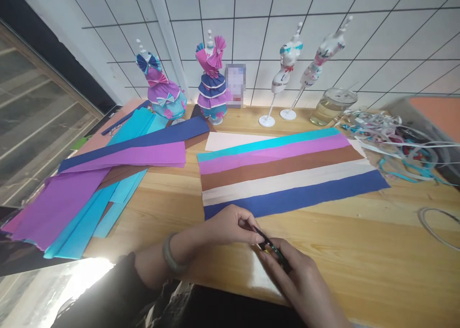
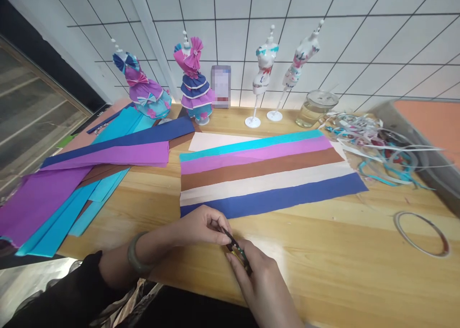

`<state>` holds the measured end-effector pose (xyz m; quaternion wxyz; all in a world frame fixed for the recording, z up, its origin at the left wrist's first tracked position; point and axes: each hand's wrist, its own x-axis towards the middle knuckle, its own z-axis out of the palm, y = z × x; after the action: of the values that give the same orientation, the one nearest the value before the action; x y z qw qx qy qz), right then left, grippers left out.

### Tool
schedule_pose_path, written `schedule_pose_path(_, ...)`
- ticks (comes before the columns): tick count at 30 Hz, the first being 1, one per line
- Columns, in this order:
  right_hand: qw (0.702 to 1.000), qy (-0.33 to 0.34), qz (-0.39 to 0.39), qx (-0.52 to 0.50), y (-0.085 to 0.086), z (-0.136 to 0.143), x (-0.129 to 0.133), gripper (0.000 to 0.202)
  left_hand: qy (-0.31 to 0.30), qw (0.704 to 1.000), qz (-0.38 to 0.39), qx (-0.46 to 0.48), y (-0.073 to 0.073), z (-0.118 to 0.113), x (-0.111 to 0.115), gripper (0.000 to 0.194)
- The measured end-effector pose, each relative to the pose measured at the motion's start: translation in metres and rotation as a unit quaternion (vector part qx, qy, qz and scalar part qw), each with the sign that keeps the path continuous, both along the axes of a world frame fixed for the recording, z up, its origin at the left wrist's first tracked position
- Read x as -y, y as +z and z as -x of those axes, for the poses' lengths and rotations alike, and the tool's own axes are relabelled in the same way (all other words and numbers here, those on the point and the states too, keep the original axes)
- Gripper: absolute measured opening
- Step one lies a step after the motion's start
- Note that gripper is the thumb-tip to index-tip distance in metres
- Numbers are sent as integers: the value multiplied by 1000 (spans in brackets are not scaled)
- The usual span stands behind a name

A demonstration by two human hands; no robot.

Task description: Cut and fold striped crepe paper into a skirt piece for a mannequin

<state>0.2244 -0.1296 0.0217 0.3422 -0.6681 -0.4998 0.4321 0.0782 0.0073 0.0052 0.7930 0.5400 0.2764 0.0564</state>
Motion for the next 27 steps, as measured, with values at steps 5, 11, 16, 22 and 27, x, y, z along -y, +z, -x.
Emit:
schedule_pose_path(5,999,27,18,-15,0,2,1,20,-12,998,63,-10,-5,6,-2,29)
schedule_pose_path(11,998,24,51,-28,-4,3,7,18,-10,997,65,-39,-2,9,-7,24)
schedule_pose_path(16,995,11,93,-47,-10,-3,14,23,-27,997,73,-22,8,20,-25,24)
schedule_pose_path(22,989,-33,112,-91,-1,-2,13,31,-61,992,113,8,12,25,-31,24)
schedule_pose_path(27,960,-131,145,-199,10,-3,14,41,-54,990,130,25,15,24,-28,25)
